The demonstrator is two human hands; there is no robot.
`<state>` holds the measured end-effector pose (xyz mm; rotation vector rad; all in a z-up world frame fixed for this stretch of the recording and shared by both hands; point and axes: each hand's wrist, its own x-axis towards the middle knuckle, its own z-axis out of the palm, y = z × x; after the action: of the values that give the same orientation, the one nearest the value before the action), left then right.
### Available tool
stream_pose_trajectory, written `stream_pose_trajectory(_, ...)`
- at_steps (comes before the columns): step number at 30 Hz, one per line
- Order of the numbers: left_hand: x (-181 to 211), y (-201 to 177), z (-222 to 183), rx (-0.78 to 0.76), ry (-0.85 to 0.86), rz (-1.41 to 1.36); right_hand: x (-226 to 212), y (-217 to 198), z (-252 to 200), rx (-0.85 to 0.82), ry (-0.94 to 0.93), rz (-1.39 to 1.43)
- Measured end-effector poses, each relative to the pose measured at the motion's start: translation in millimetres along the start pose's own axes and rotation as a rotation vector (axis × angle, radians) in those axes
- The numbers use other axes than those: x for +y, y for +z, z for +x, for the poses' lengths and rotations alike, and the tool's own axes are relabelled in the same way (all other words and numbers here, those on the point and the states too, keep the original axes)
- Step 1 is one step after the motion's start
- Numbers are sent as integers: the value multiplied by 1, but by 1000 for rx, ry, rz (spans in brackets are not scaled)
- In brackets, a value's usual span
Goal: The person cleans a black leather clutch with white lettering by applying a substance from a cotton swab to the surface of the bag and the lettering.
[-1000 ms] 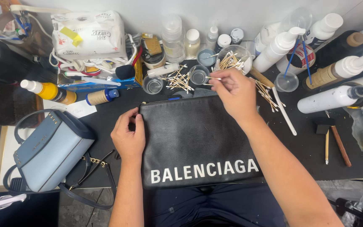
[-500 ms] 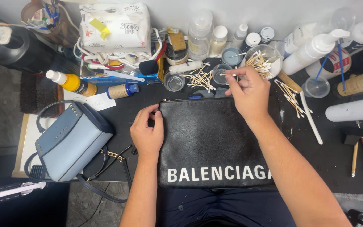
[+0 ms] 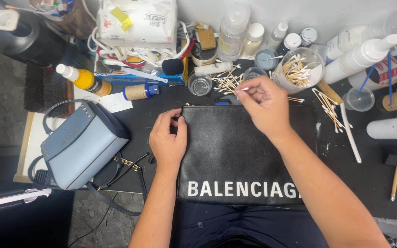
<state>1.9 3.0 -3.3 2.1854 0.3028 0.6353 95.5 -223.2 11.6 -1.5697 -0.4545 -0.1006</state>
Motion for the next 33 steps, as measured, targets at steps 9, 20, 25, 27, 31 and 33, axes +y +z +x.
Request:
stream_pose_trajectory(9, 0, -2, 1, 15, 9, -15, 6, 49, 38, -84, 83, -352)
stream_pose_trajectory(20, -1, -3, 3, 13, 7, -23, 15, 52, 40, -103, -59, -437)
stream_pose_trajectory(25, -2, -3, 2, 7, -1, -22, 13, 41, 25, -42, 27, -77)
stream_pose_trajectory(27, -3, -2, 1, 5, -1, -17, 4, 22, 4, -29, 141, 162)
stream_pose_trajectory(31, -7, -1, -1, 13, 41, -20, -25, -28, -59, -62, 166, 255)
stream_pose_trajectory(33, -8, 0, -2, 9, 66, -41, -32, -48, -91, -64, 197, 271)
